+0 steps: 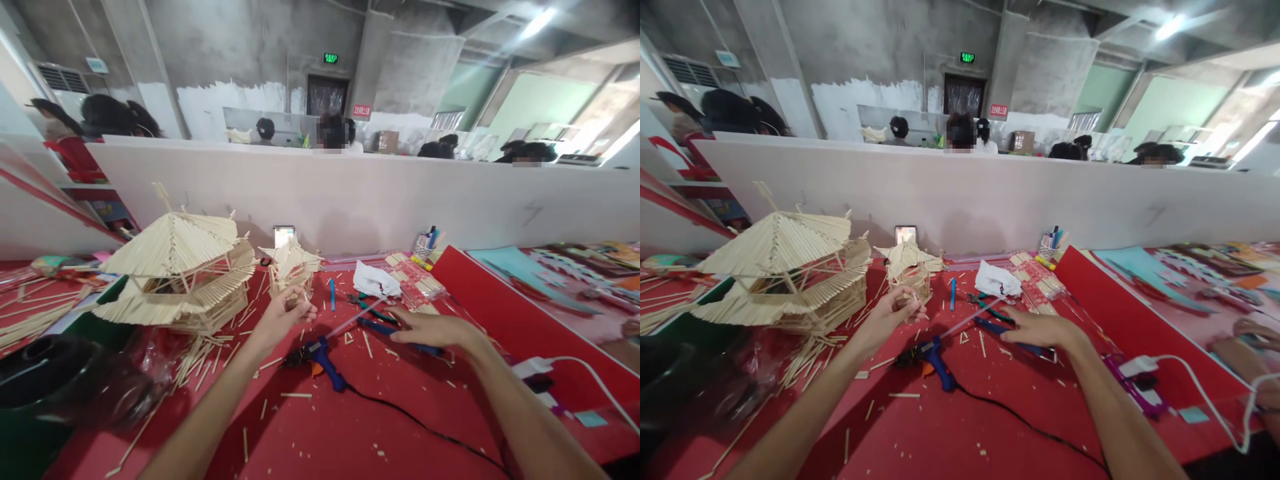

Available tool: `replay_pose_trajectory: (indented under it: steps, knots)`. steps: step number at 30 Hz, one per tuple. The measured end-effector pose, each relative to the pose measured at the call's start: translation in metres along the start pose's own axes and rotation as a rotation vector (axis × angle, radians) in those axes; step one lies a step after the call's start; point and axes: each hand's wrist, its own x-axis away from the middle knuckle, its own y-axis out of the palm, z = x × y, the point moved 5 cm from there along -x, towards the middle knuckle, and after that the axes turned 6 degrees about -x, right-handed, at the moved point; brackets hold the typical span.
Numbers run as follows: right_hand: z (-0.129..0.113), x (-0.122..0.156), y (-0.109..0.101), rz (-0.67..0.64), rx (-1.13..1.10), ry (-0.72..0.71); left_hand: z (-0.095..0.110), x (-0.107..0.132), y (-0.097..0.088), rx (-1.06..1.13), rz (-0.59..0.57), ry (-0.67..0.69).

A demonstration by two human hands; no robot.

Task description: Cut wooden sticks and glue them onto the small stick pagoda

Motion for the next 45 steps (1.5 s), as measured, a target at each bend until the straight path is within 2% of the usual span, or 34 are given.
replay_pose_trajectory:
  steps: [1,2,3,5,7,9,11,13,15,18,23,27,30,33,40,45]
  knots:
    - [0.003,0.000,-0.008,-0.112,-0.048,-0.005,-0.001,0.000,0.000,0.013,0.008,-0.004]
    - [0.006,0.006,-0.007,-0.380,-0.177,0.035,-0.002,-0.001,-0.001,0.026,0.022,-0.012]
    - [0.007,0.013,-0.009,-0.537,-0.321,0.079,-0.003,-0.001,-0.001,0.041,0.037,-0.025]
    - [0.002,0.026,-0.008,-0.606,-0.610,0.155,-0.008,-0.002,-0.001,0.070,0.057,-0.059]
    - [-0.010,0.040,0.010,-0.570,-0.932,0.263,-0.012,-0.001,0.002,0.103,0.056,-0.096]
    - [-0.033,0.051,0.040,-0.494,-1.104,0.285,-0.016,0.000,0.005,0.130,0.045,-0.134]
    - [-0.063,0.057,0.070,-0.404,-1.150,0.218,-0.018,0.002,0.008,0.146,0.047,-0.171]
    - [-0.091,0.061,0.096,-0.406,-1.174,0.223,-0.020,0.004,0.009,0.148,0.056,-0.201]
    - [-0.113,0.062,0.108,-0.404,-1.211,0.214,-0.021,0.005,0.008,0.145,0.064,-0.217]
    - [-0.129,0.060,0.111,-0.432,-1.131,0.172,-0.023,0.004,0.004,0.134,0.082,-0.229]
    - [-0.135,0.057,0.110,-0.481,-0.992,0.138,-0.025,0.000,-0.002,0.076,0.093,-0.194]
    - [-0.138,0.056,0.106,-0.438,-0.947,0.078,-0.022,-0.002,-0.005,-0.039,0.092,-0.114]
    - [-0.138,0.056,0.103,-0.440,-0.951,0.071,-0.017,0.000,-0.006,-0.140,0.085,-0.074]
    - [-0.136,0.057,0.103,-0.476,-0.973,0.082,-0.014,0.002,-0.006,-0.203,0.073,-0.088]
    - [-0.127,0.060,0.117,-0.528,-1.051,0.157,-0.015,0.000,-0.009,-0.361,0.024,-0.048]
    - [-0.127,0.061,0.120,-0.520,-1.099,0.207,-0.013,0.000,-0.014,-0.480,-0.012,-0.016]
